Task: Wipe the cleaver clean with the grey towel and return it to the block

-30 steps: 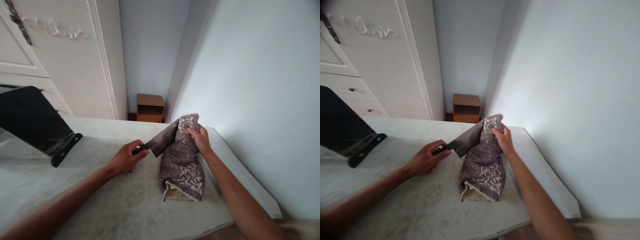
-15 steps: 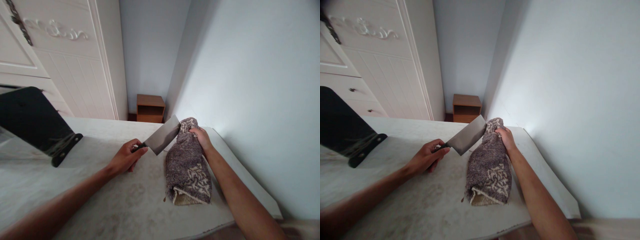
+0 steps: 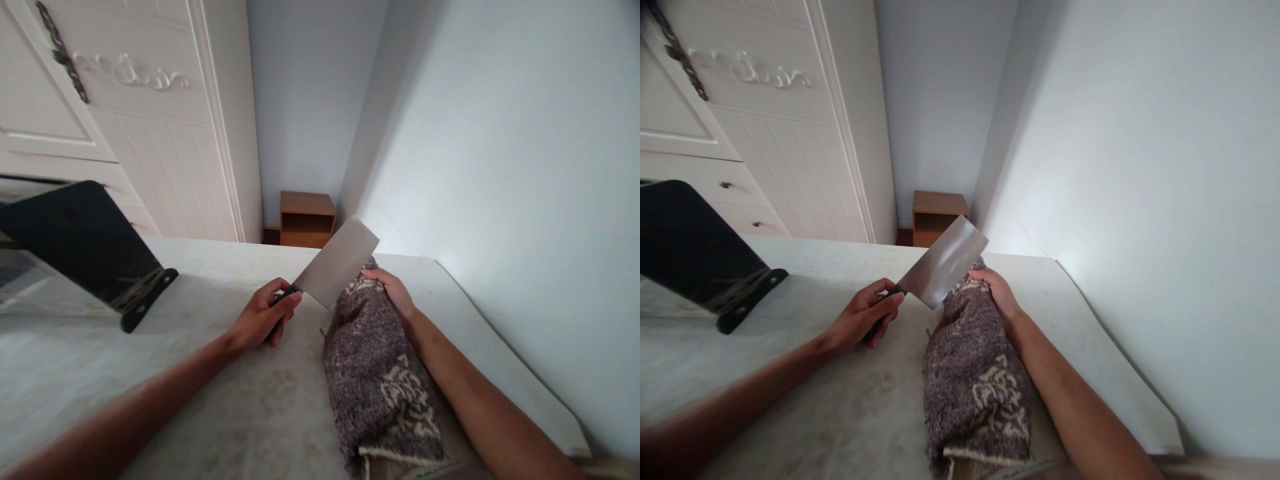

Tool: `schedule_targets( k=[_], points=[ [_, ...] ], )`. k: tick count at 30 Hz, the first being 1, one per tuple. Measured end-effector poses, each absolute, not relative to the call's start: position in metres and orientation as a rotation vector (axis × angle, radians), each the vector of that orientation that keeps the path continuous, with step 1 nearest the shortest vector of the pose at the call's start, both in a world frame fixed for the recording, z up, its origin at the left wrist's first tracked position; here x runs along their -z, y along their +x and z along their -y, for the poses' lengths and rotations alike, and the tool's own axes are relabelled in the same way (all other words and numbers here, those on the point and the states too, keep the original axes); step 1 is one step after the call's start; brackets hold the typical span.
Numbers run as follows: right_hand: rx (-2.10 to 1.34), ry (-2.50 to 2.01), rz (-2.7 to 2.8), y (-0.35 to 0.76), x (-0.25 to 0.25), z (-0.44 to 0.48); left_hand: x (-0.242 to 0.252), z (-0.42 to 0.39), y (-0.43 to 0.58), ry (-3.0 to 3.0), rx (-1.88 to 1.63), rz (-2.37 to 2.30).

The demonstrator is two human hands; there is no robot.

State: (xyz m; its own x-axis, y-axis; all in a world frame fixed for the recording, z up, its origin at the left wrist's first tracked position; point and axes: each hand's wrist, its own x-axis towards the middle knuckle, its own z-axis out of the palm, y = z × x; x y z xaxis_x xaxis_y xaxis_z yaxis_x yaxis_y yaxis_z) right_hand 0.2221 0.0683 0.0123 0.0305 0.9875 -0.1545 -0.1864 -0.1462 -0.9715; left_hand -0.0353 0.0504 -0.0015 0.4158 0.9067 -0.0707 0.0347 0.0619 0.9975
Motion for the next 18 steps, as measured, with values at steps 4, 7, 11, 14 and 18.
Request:
schedule_targets(
  k=[4,7,11,14,18],
  points=[
    [-1.683,-0.982,0.829,0.206,-0.009,-0.055,0.0,-0.048,-0.033,1.275,-0.852,-0.832],
    [-1.721,-0.884,0.841,0.2,-0.005,-0.05,-0.001,-0.046,-0.031,1.265,-0.836,-0.81],
    [-1.709,-0.865,0.843,0.196,-0.007,-0.045,-0.001,-0.044,-0.031,1.255,-0.824,-0.804],
    [-1.694,-0.906,0.801,0.191,-0.01,-0.04,0.0,-0.043,-0.029,1.223,-0.834,-0.788],
    [-1.697,-0.966,0.809,0.188,-0.008,-0.037,0.0,-0.043,-0.023,1.23,-0.864,-0.79]
  ],
)
